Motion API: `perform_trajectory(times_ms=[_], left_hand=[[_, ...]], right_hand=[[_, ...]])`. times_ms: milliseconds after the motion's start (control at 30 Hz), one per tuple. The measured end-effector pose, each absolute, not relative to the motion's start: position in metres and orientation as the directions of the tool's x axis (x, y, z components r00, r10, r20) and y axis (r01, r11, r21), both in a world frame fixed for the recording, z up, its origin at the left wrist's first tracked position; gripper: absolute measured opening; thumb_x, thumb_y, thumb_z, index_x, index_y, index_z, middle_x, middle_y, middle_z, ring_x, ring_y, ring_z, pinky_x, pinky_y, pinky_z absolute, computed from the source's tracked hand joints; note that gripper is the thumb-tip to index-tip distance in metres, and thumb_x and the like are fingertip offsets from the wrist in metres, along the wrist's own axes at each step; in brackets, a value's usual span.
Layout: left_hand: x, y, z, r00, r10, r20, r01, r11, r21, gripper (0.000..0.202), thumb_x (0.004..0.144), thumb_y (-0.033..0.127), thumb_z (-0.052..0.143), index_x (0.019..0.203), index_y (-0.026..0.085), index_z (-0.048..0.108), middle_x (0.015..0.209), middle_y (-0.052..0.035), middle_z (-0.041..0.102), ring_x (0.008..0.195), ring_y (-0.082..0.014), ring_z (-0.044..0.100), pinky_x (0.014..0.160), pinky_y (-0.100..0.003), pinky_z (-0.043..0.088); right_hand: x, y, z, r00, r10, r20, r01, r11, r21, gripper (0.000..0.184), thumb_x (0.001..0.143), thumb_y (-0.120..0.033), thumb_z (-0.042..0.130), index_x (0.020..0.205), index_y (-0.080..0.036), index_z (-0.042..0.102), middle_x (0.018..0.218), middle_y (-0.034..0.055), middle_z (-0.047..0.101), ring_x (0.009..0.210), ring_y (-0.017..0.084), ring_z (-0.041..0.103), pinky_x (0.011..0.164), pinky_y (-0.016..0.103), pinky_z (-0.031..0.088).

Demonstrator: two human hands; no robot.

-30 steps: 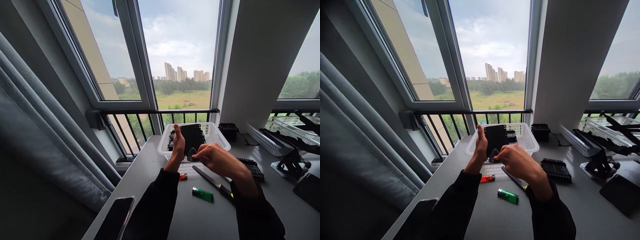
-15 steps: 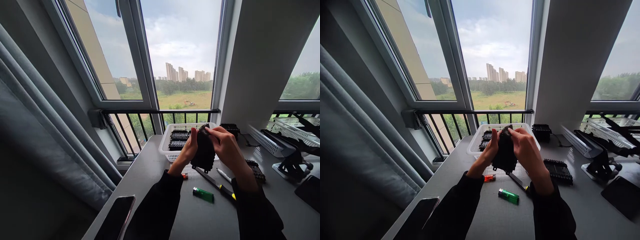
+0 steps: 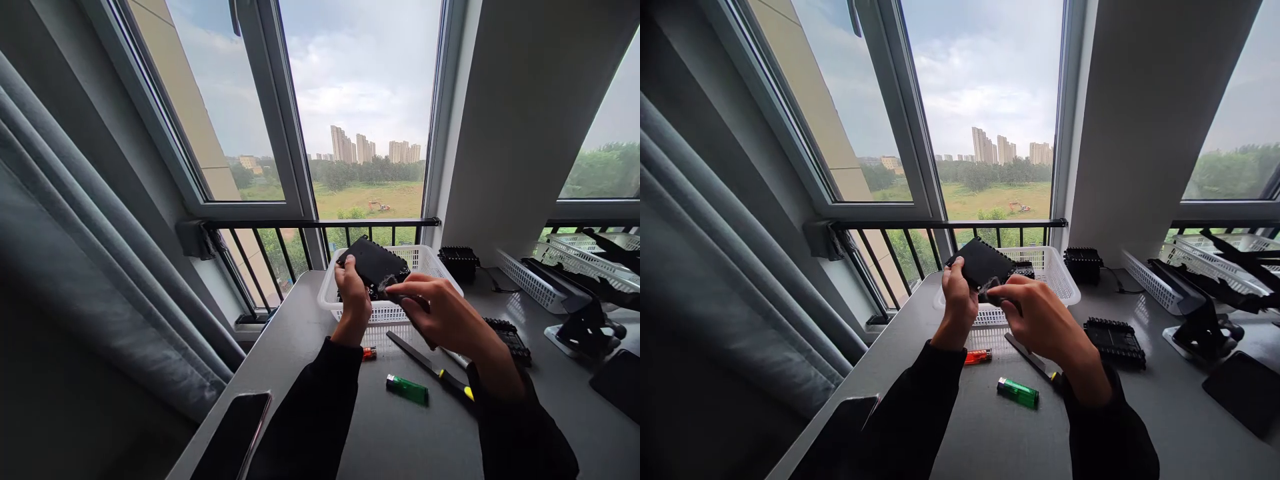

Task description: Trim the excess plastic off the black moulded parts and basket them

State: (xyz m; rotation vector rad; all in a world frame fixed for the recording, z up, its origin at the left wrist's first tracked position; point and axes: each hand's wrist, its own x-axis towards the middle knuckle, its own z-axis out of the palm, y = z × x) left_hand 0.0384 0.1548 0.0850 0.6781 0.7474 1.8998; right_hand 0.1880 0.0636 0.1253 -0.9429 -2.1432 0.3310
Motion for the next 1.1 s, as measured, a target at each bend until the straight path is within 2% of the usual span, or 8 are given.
perform_trajectory(times_ms=[100,267,467,533,633,767,933,1100], left_hand=[[0.043,0.144,0.093,-0.502,0.860,0.087,-0.596,-0.418,0.686,0.029,0.075,0.030,0.067,0.100,0.022,0.055,0.091,0.0009,0.068,0.085,-0.0132,0.066,0.075,-0.023,0.050],[0.051,0.130,0.100,-0.179,0.964,0.195,-0.663,-0.265,0.700,0.050,0.064,0.020,0.076,0.110,0.019,0.056,0.090,-0.0016,0.068,0.084,-0.0164,0.067,0.077,-0.028,0.052],[0.048,0.120,0.109,0.123,0.947,0.297,-0.665,-0.143,0.733,0.072,0.061,0.017,0.079,0.125,0.023,0.046,0.099,-0.0021,0.067,0.084,-0.0177,0.068,0.081,-0.034,0.054],[0.047,0.117,0.111,0.186,0.935,0.300,-0.642,-0.115,0.758,0.076,0.061,0.020,0.080,0.128,0.026,0.044,0.095,-0.0004,0.068,0.081,-0.0171,0.068,0.078,-0.032,0.053],[0.050,0.114,0.109,0.188,0.934,0.304,-0.580,-0.145,0.802,0.067,0.060,0.021,0.082,0.119,0.024,0.050,0.080,0.0025,0.067,0.073,-0.0133,0.066,0.073,-0.026,0.051],[0.056,0.114,0.105,0.130,0.935,0.330,-0.518,-0.220,0.827,0.057,0.058,0.021,0.083,0.108,0.023,0.054,0.074,0.0039,0.066,0.069,-0.0122,0.064,0.071,-0.024,0.051],[0.055,0.117,0.102,0.203,0.912,0.356,-0.484,-0.222,0.846,0.085,0.054,0.018,0.086,0.129,0.028,0.049,0.090,0.0002,0.071,0.086,-0.0202,0.069,0.082,-0.035,0.054],[0.048,0.120,0.100,0.312,0.900,0.305,-0.405,-0.164,0.899,0.056,0.052,0.016,0.086,0.105,0.018,0.068,0.094,-0.0039,0.072,0.092,-0.0232,0.068,0.087,-0.034,0.052]], right_hand=[[0.193,0.070,0.123,-0.169,0.764,0.622,0.573,0.590,-0.569,0.030,0.088,-0.018,0.051,0.113,-0.023,0.067,0.100,0.0072,0.068,0.086,0.020,0.063,0.076,0.034,0.051],[0.196,0.085,0.113,0.055,0.786,0.616,0.498,0.513,-0.699,0.027,0.088,-0.028,0.051,0.113,-0.022,0.061,0.092,0.0068,0.064,0.076,0.019,0.063,0.064,0.031,0.051],[0.201,0.094,0.112,0.293,0.693,0.658,0.307,0.584,-0.752,0.025,0.089,-0.031,0.050,0.113,-0.022,0.054,0.103,0.0072,0.058,0.066,0.013,0.061,0.052,0.025,0.050],[0.205,0.098,0.113,0.382,0.636,0.671,0.310,0.596,-0.741,0.024,0.089,-0.031,0.052,0.111,-0.023,0.054,0.105,0.0079,0.056,0.069,0.015,0.062,0.051,0.025,0.050],[0.211,0.103,0.111,0.487,0.540,0.686,0.335,0.610,-0.718,0.027,0.088,-0.029,0.053,0.114,-0.023,0.053,0.103,0.0084,0.056,0.076,0.018,0.062,0.054,0.027,0.051],[0.215,0.105,0.109,0.548,0.450,0.706,0.406,0.595,-0.694,0.034,0.088,-0.029,0.053,0.122,-0.024,0.050,0.102,0.0092,0.057,0.081,0.019,0.061,0.058,0.029,0.051],[0.211,0.103,0.112,0.516,0.444,0.732,0.408,0.624,-0.667,0.028,0.089,-0.028,0.052,0.116,-0.023,0.055,0.105,0.0090,0.058,0.087,0.020,0.061,0.064,0.031,0.052],[0.208,0.104,0.112,0.520,0.434,0.736,0.377,0.656,-0.654,0.027,0.088,-0.026,0.054,0.114,-0.021,0.059,0.103,0.0077,0.061,0.092,0.020,0.062,0.071,0.032,0.054]])
